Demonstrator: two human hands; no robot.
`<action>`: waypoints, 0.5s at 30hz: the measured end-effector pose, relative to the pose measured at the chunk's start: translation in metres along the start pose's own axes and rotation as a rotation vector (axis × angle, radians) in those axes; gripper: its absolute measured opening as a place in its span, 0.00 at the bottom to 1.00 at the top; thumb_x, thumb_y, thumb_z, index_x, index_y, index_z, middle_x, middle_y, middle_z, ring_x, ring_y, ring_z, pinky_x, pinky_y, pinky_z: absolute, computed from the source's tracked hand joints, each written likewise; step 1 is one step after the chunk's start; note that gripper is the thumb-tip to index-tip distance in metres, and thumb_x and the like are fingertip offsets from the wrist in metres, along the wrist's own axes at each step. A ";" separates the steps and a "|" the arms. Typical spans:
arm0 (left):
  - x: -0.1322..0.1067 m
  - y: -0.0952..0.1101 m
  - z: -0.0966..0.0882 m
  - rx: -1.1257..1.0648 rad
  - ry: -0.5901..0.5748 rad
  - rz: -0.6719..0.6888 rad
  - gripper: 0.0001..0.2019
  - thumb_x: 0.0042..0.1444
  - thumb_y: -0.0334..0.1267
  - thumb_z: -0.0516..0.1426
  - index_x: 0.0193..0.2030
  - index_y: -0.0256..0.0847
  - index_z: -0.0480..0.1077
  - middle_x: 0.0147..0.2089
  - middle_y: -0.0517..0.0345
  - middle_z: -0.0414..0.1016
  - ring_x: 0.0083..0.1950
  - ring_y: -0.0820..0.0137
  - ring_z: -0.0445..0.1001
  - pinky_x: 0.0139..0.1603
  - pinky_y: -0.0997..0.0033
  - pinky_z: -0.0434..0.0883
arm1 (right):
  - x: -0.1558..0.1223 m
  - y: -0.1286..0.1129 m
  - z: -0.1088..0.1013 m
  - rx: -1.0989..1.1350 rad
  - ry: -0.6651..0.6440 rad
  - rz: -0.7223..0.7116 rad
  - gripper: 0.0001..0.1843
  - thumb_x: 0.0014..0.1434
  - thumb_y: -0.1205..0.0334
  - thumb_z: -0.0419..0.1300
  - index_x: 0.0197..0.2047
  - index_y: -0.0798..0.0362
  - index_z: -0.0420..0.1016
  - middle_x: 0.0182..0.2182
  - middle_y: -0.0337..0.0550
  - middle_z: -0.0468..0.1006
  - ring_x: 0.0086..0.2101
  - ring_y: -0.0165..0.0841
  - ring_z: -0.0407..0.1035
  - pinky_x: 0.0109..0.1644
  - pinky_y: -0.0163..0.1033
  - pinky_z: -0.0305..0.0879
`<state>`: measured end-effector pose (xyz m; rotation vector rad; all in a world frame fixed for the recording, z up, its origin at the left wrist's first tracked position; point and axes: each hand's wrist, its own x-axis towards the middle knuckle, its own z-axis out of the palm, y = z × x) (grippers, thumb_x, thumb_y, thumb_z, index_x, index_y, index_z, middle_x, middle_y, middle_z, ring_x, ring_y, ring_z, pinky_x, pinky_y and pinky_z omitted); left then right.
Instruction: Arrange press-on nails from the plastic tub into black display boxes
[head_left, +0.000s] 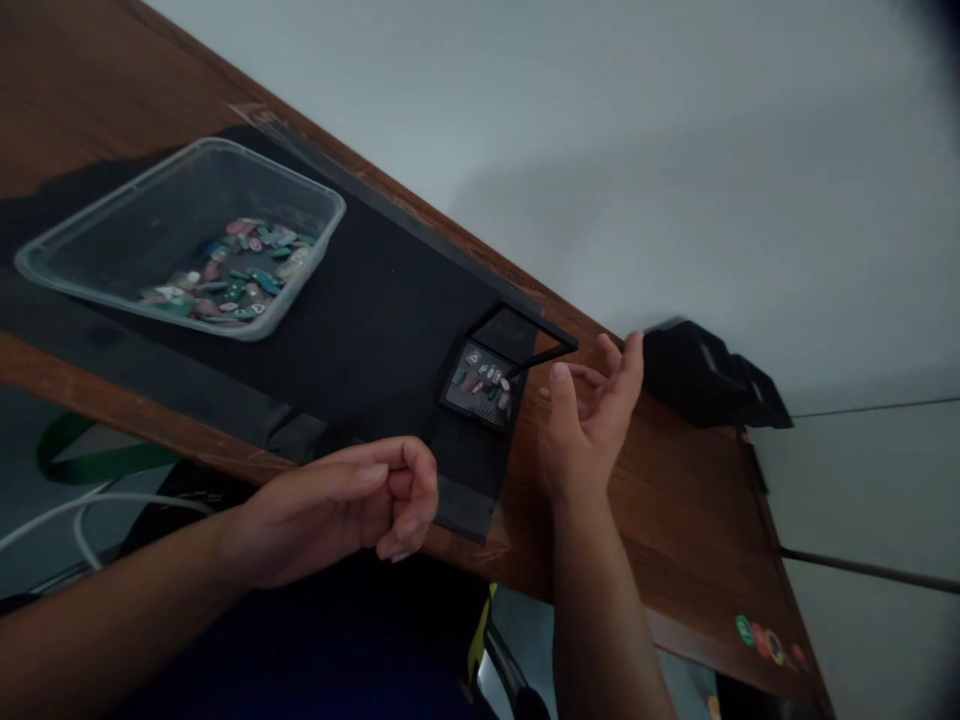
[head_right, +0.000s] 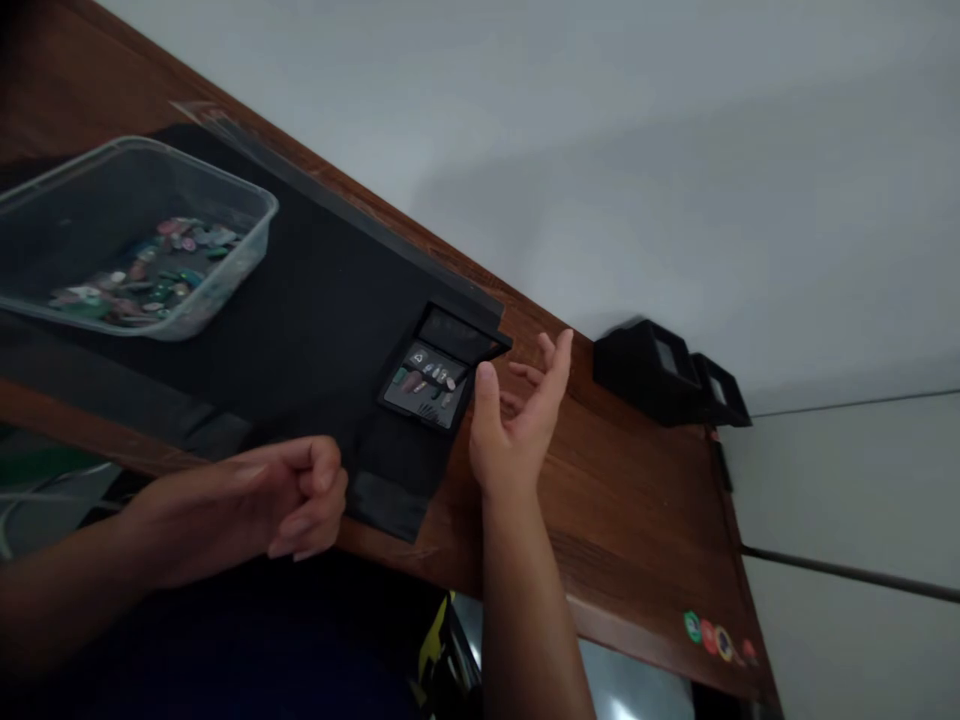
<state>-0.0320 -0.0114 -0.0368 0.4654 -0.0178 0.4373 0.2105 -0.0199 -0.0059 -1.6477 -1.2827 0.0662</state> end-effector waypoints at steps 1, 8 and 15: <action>0.000 0.000 0.000 -0.001 0.002 0.000 0.14 0.65 0.46 0.56 0.47 0.38 0.72 0.33 0.58 0.65 0.32 0.72 0.60 0.39 0.71 0.62 | 0.000 0.001 0.001 0.007 -0.031 -0.008 0.42 0.66 0.54 0.59 0.76 0.40 0.42 0.70 0.56 0.55 0.53 0.43 0.70 0.41 0.44 0.77; 0.000 -0.001 0.001 -0.003 0.020 0.019 0.14 0.66 0.46 0.54 0.47 0.38 0.72 0.34 0.58 0.65 0.32 0.72 0.61 0.39 0.70 0.63 | 0.001 -0.009 0.000 0.045 -0.071 -0.055 0.23 0.65 0.55 0.62 0.62 0.45 0.70 0.62 0.51 0.70 0.59 0.44 0.68 0.46 0.45 0.78; 0.001 0.001 0.004 -0.009 0.035 0.035 0.12 0.67 0.45 0.55 0.46 0.37 0.72 0.32 0.58 0.65 0.31 0.72 0.62 0.40 0.69 0.63 | -0.001 -0.005 -0.001 0.076 -0.008 -0.098 0.20 0.61 0.58 0.66 0.56 0.49 0.74 0.52 0.48 0.77 0.49 0.41 0.75 0.51 0.49 0.75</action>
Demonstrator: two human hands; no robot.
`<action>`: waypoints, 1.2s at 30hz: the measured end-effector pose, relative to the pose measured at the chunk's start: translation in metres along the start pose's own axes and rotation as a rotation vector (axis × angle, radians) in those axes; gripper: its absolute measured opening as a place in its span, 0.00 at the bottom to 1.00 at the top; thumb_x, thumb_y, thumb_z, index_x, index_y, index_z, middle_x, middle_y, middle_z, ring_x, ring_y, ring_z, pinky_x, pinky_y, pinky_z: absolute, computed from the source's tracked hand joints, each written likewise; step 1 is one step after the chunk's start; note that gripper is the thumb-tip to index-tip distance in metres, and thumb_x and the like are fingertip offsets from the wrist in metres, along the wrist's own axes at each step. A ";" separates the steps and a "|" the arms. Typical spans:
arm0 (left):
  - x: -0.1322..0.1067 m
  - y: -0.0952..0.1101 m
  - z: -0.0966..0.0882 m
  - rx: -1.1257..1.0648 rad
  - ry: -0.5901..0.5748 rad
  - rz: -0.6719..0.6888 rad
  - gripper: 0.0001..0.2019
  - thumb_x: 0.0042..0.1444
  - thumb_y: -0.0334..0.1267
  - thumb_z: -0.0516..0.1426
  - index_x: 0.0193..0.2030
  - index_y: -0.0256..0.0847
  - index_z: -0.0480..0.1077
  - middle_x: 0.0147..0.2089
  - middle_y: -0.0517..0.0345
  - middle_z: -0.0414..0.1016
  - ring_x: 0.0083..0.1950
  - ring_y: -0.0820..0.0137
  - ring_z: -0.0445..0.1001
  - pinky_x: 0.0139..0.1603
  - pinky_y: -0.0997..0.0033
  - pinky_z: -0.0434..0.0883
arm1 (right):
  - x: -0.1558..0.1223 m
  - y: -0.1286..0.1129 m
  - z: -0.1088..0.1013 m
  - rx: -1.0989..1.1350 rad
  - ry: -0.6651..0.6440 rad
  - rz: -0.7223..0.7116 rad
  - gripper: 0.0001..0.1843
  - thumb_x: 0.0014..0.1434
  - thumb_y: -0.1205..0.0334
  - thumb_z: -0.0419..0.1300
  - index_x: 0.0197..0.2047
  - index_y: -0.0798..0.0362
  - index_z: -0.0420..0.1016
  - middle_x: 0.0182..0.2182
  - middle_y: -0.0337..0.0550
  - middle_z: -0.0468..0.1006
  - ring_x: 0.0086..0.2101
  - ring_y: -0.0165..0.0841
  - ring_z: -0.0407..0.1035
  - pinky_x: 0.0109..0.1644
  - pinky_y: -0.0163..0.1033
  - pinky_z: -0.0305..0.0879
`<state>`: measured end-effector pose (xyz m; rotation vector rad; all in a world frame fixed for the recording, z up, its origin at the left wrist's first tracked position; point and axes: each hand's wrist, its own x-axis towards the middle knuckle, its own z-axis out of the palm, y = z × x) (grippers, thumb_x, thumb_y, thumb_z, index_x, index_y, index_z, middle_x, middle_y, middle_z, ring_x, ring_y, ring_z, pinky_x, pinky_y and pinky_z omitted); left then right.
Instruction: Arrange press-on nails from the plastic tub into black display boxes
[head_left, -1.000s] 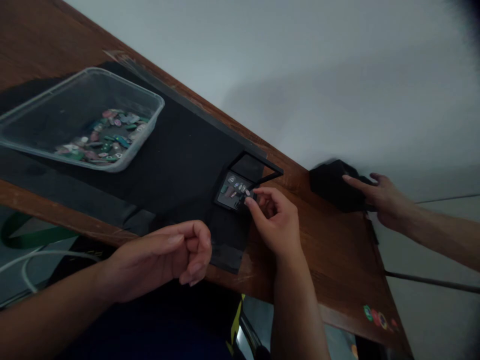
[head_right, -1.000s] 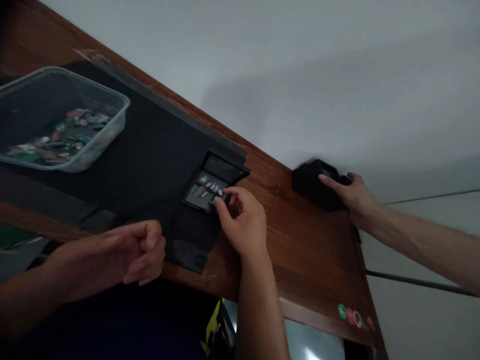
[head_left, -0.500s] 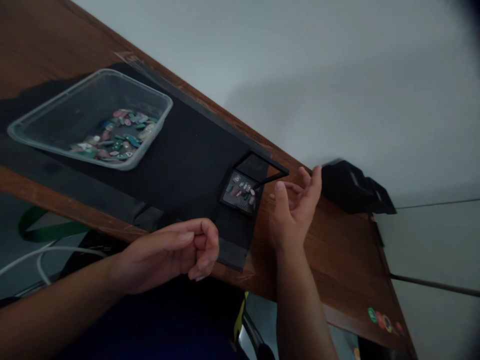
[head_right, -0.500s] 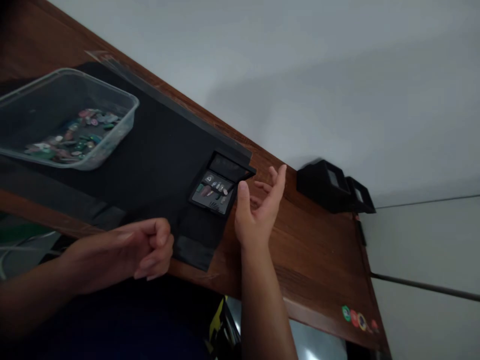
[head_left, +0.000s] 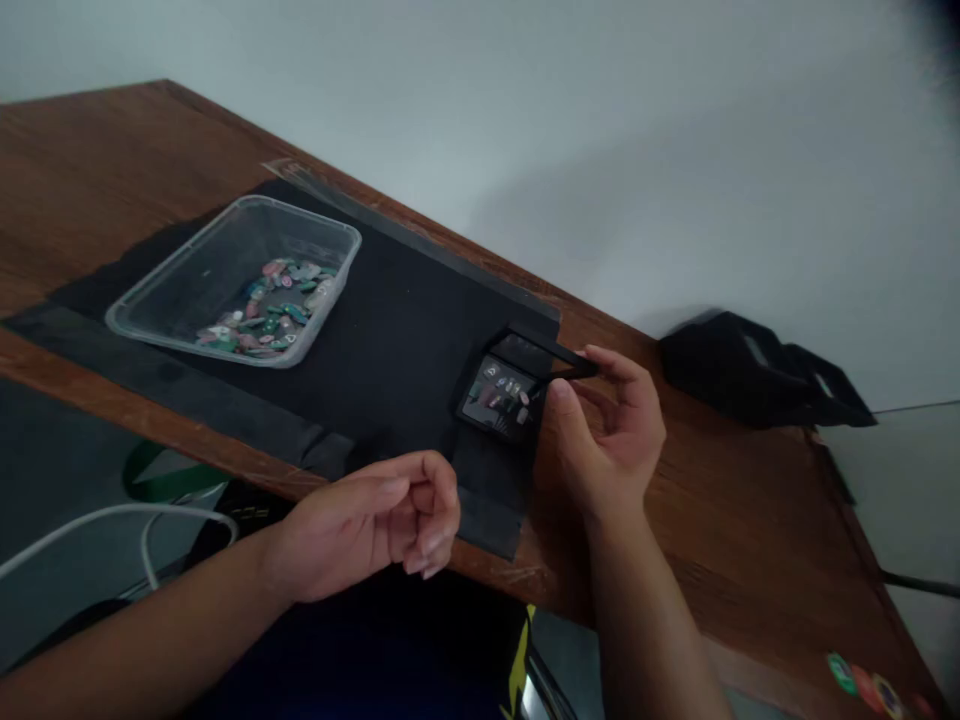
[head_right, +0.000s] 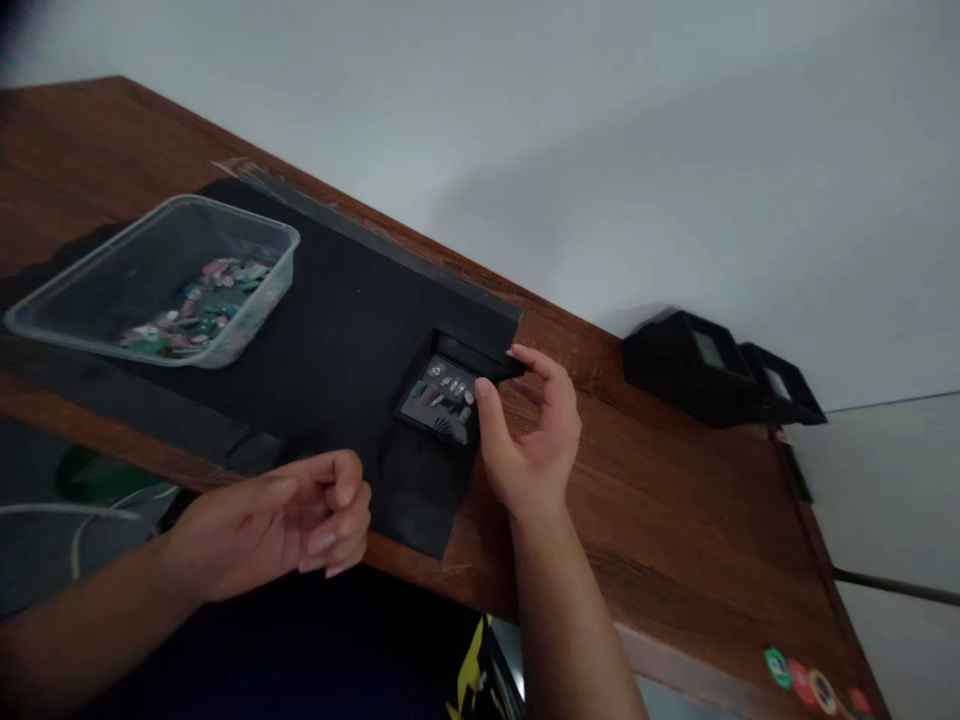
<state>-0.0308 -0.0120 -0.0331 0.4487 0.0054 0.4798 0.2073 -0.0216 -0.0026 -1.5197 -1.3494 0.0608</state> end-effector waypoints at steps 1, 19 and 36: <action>0.000 0.000 0.000 -0.002 0.000 -0.002 0.12 0.67 0.44 0.55 0.46 0.37 0.73 0.32 0.58 0.65 0.31 0.72 0.62 0.40 0.69 0.63 | 0.000 0.001 -0.001 -0.016 0.016 -0.025 0.18 0.60 0.58 0.67 0.54 0.49 0.75 0.49 0.47 0.79 0.47 0.40 0.75 0.52 0.50 0.73; -0.004 0.002 0.001 0.043 0.020 0.016 0.13 0.64 0.46 0.57 0.47 0.37 0.72 0.34 0.57 0.64 0.35 0.71 0.63 0.41 0.70 0.62 | -0.001 -0.021 -0.017 -0.111 -0.338 -0.297 0.03 0.60 0.60 0.64 0.36 0.46 0.80 0.40 0.42 0.80 0.43 0.40 0.73 0.54 0.53 0.66; 0.026 0.031 0.007 1.996 0.597 0.241 0.20 0.63 0.46 0.58 0.58 0.40 0.68 0.54 0.46 0.74 0.56 0.54 0.69 0.57 0.49 0.67 | -0.015 -0.003 -0.010 -0.344 -0.627 -0.045 0.55 0.56 0.37 0.66 0.76 0.53 0.46 0.72 0.56 0.56 0.71 0.53 0.48 0.73 0.65 0.50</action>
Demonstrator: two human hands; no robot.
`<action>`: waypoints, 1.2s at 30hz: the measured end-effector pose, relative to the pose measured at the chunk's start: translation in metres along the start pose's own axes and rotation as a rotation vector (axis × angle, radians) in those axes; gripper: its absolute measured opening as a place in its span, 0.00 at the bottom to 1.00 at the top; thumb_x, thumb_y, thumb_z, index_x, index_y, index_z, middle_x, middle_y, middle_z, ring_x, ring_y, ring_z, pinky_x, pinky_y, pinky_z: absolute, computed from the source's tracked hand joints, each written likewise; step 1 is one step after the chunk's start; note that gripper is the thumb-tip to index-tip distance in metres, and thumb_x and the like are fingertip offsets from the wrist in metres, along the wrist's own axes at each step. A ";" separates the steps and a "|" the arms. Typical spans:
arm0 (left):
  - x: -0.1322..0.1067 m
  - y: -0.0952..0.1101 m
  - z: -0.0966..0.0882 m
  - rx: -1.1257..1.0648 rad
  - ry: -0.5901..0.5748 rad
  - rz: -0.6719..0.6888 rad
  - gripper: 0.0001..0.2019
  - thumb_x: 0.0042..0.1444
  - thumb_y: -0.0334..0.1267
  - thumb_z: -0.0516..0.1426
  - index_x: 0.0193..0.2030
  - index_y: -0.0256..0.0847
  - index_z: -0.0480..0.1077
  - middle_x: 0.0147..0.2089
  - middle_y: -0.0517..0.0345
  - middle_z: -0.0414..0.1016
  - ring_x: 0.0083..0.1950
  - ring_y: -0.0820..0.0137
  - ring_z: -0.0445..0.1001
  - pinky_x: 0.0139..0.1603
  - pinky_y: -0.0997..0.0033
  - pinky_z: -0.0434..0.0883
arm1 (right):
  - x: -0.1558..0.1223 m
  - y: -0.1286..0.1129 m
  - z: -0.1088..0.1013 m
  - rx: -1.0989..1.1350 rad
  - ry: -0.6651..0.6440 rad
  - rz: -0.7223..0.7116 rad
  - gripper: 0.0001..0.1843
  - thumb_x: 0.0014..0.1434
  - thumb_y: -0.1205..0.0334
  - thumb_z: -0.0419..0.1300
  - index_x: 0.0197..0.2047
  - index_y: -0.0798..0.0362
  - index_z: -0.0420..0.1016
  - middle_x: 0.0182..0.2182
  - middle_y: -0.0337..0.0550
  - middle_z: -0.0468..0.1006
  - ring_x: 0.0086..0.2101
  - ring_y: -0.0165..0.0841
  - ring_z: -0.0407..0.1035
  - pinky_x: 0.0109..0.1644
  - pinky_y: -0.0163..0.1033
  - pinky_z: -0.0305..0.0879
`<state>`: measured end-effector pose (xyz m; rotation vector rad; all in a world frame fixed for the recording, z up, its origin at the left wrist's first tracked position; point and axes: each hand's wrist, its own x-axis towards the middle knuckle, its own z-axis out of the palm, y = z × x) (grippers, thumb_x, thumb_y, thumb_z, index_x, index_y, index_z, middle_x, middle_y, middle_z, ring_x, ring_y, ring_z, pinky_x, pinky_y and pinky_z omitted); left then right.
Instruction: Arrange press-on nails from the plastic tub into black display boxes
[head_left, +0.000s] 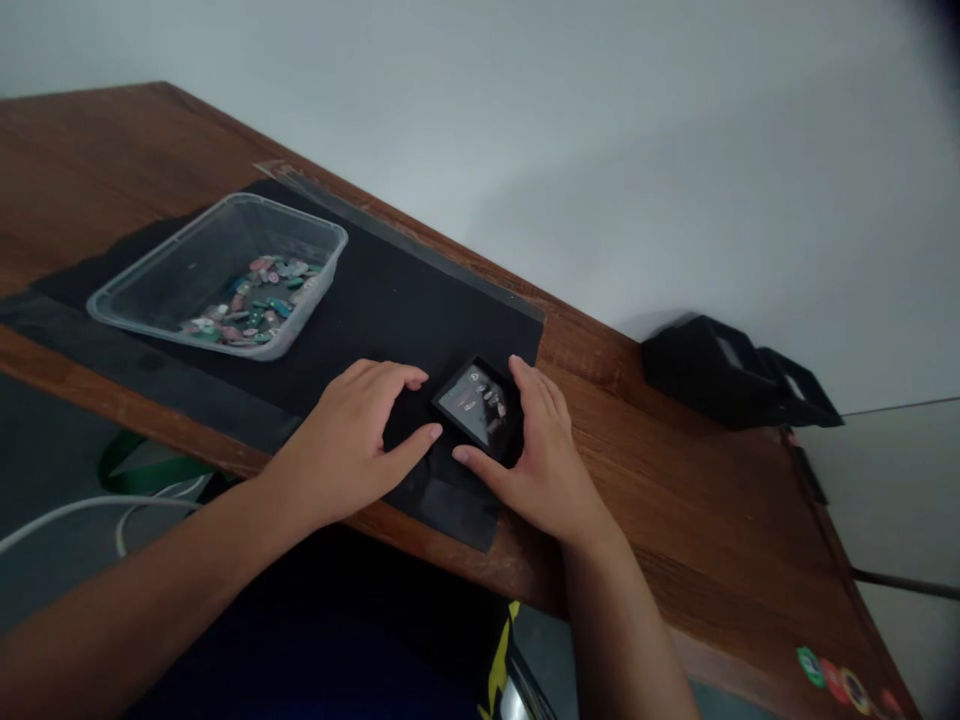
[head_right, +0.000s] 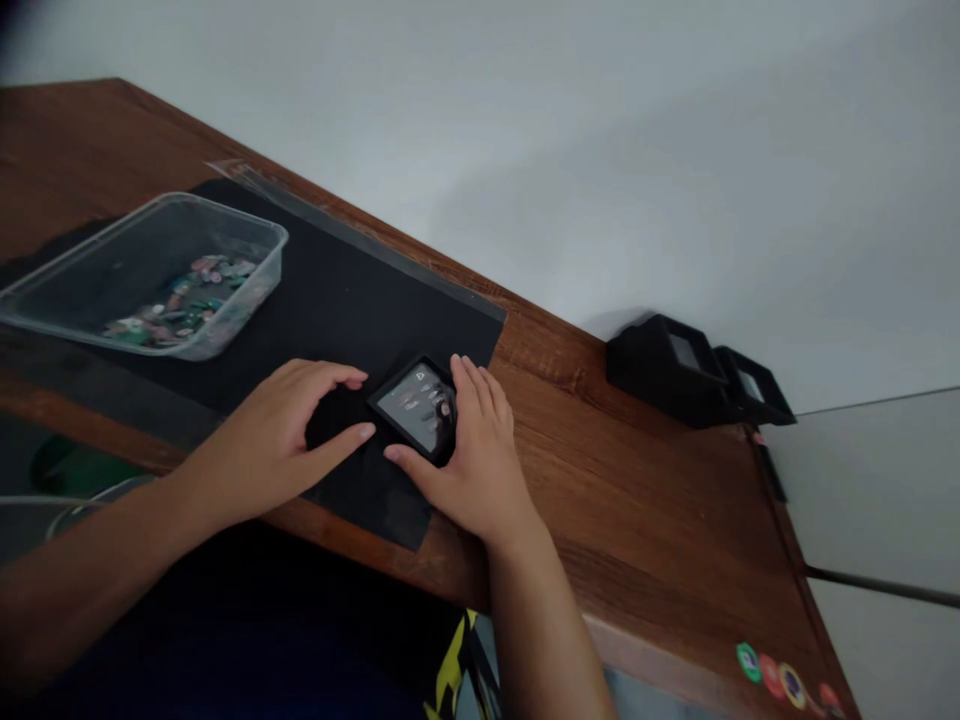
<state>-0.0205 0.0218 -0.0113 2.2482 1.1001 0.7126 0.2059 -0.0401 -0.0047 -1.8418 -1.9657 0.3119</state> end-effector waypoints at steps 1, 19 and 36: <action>0.003 -0.002 0.003 0.077 -0.002 -0.003 0.22 0.63 0.48 0.58 0.60 0.40 0.68 0.58 0.45 0.73 0.60 0.52 0.67 0.60 0.46 0.65 | 0.000 0.000 0.000 0.008 -0.004 0.001 0.55 0.56 0.38 0.67 0.76 0.52 0.46 0.71 0.57 0.59 0.69 0.53 0.52 0.71 0.66 0.52; 0.010 -0.008 0.006 0.168 -0.115 0.058 0.23 0.64 0.57 0.55 0.62 0.54 0.73 0.68 0.49 0.68 0.67 0.45 0.60 0.62 0.37 0.60 | -0.001 -0.003 -0.003 0.045 0.057 -0.021 0.43 0.60 0.45 0.65 0.71 0.53 0.56 0.65 0.59 0.68 0.63 0.52 0.63 0.66 0.65 0.61; 0.009 -0.005 -0.003 0.221 -0.258 0.097 0.24 0.64 0.59 0.54 0.63 0.56 0.72 0.73 0.52 0.63 0.72 0.43 0.55 0.65 0.36 0.56 | -0.002 -0.006 -0.005 0.085 -0.013 -0.006 0.42 0.61 0.43 0.63 0.71 0.51 0.55 0.67 0.56 0.64 0.67 0.51 0.57 0.70 0.65 0.55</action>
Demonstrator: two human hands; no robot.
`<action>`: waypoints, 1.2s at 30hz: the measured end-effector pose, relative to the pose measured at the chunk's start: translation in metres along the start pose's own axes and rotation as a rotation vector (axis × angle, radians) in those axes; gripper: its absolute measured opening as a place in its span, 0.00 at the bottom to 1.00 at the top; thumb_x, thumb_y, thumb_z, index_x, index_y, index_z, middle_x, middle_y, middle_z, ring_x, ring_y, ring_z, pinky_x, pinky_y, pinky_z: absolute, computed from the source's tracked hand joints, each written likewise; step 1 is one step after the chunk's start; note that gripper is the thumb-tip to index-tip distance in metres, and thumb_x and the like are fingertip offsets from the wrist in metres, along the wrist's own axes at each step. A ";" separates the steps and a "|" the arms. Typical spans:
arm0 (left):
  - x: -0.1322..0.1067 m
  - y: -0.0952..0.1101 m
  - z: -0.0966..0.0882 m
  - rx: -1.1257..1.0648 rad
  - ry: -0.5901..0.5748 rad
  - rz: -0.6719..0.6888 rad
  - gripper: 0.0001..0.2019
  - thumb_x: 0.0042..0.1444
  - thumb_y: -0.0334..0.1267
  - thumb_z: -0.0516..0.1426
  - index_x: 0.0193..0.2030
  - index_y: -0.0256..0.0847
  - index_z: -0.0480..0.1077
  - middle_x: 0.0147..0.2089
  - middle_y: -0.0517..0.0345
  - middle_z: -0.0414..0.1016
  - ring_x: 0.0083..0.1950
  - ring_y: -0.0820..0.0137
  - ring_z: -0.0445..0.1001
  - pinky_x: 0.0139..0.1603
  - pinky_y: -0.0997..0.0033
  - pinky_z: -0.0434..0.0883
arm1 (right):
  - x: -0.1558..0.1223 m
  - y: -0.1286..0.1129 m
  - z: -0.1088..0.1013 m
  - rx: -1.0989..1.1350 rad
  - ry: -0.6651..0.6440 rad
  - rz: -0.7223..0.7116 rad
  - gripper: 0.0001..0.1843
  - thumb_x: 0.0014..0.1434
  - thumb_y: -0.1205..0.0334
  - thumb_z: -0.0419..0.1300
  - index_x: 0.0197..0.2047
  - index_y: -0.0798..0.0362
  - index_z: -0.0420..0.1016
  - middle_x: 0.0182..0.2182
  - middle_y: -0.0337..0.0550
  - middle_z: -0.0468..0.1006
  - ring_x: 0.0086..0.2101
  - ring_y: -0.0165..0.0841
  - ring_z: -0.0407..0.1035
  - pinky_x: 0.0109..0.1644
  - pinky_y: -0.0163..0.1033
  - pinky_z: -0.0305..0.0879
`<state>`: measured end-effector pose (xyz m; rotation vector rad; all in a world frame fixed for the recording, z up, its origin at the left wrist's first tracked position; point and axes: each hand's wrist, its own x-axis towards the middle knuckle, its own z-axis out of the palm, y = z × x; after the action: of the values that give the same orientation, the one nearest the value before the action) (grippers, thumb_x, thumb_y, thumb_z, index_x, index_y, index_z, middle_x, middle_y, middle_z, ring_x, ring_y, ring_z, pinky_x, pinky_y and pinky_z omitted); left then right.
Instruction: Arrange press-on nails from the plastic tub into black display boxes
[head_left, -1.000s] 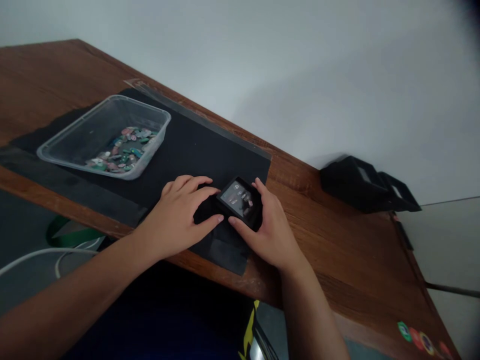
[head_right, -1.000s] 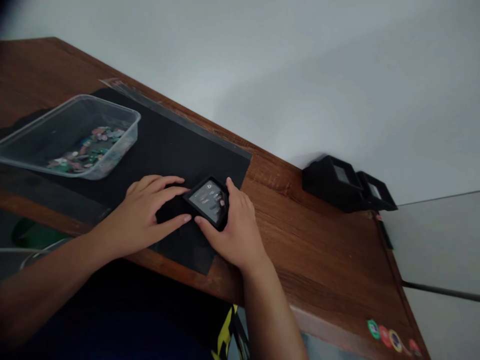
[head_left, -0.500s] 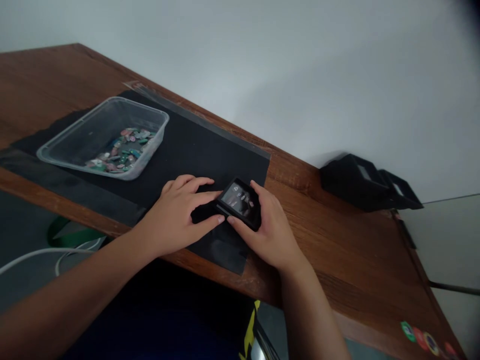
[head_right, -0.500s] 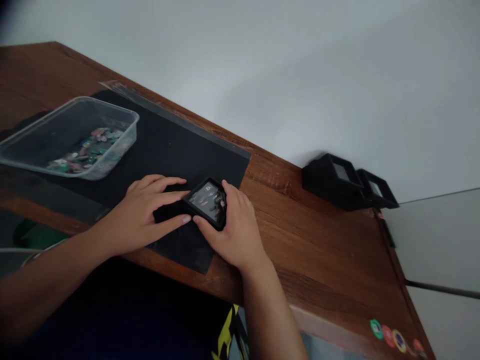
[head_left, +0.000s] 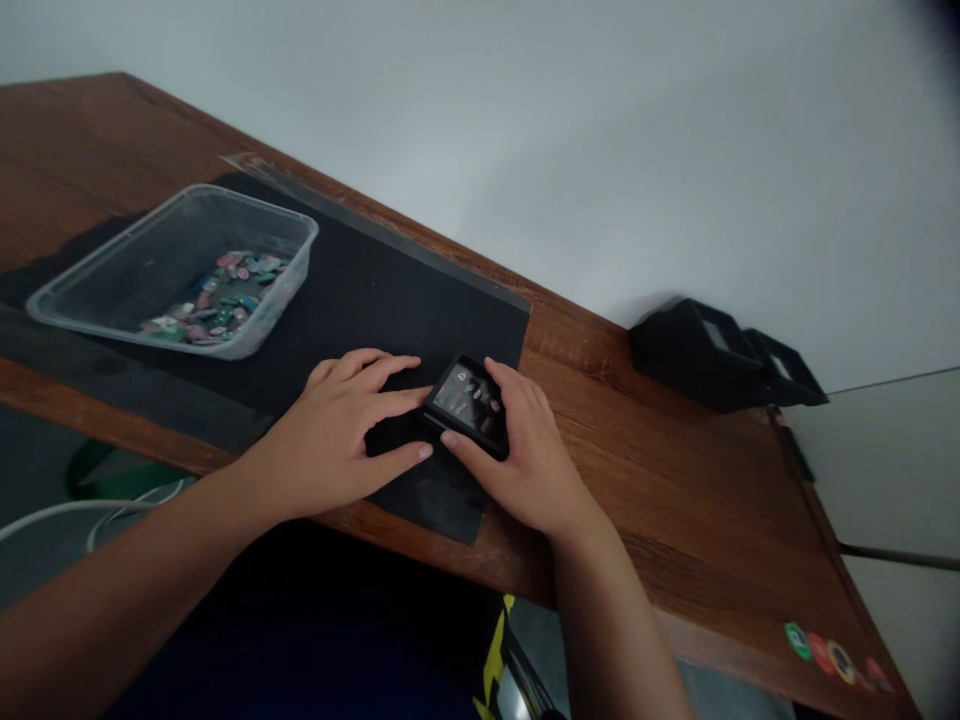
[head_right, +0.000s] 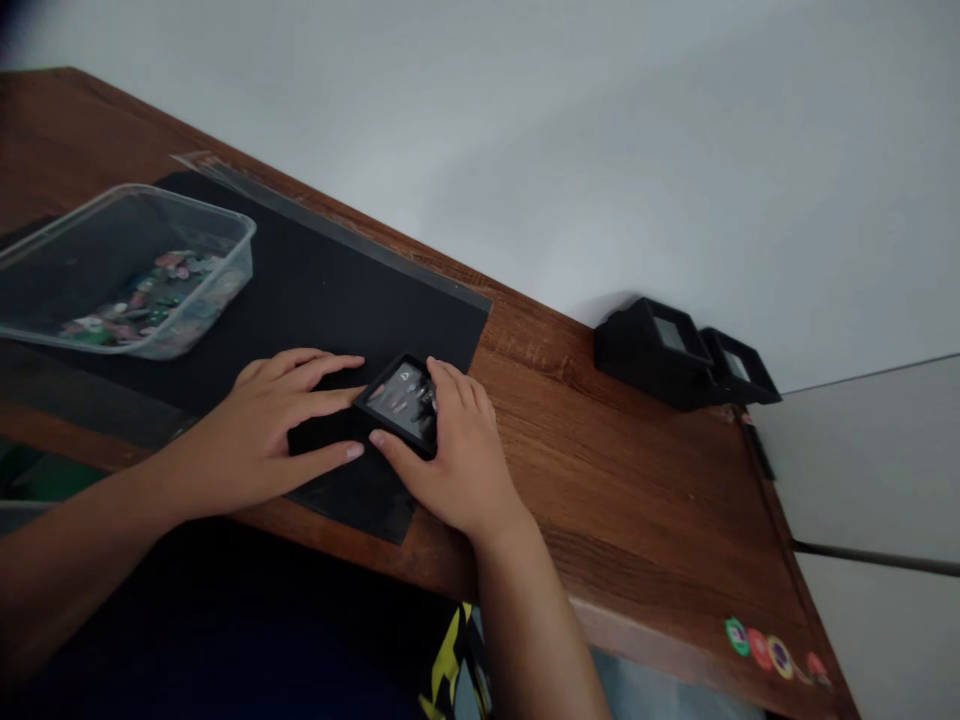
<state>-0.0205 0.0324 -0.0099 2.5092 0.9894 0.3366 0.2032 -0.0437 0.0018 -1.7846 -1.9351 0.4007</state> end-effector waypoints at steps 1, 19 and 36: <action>0.000 0.000 0.000 0.000 -0.008 0.003 0.24 0.64 0.59 0.54 0.62 0.57 0.73 0.73 0.52 0.63 0.72 0.43 0.55 0.65 0.36 0.56 | 0.000 0.000 0.000 -0.002 -0.001 -0.002 0.42 0.62 0.43 0.63 0.71 0.51 0.55 0.67 0.56 0.65 0.67 0.50 0.57 0.70 0.65 0.55; -0.001 0.002 0.001 -0.196 0.148 -0.035 0.26 0.62 0.54 0.58 0.63 0.45 0.68 0.61 0.47 0.74 0.65 0.47 0.65 0.63 0.44 0.62 | -0.002 0.001 -0.002 0.036 -0.042 -0.028 0.45 0.59 0.47 0.68 0.72 0.48 0.53 0.68 0.52 0.63 0.67 0.48 0.56 0.71 0.62 0.53; 0.012 0.009 0.011 -0.087 0.146 0.025 0.29 0.64 0.49 0.56 0.68 0.39 0.61 0.64 0.42 0.72 0.66 0.50 0.66 0.63 0.45 0.61 | -0.003 -0.003 -0.008 0.117 -0.035 -0.041 0.35 0.64 0.44 0.62 0.69 0.44 0.61 0.65 0.49 0.68 0.65 0.46 0.61 0.69 0.61 0.58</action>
<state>-0.0027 0.0314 -0.0149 2.4480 0.9767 0.5659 0.2056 -0.0478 0.0098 -1.6713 -1.9273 0.5234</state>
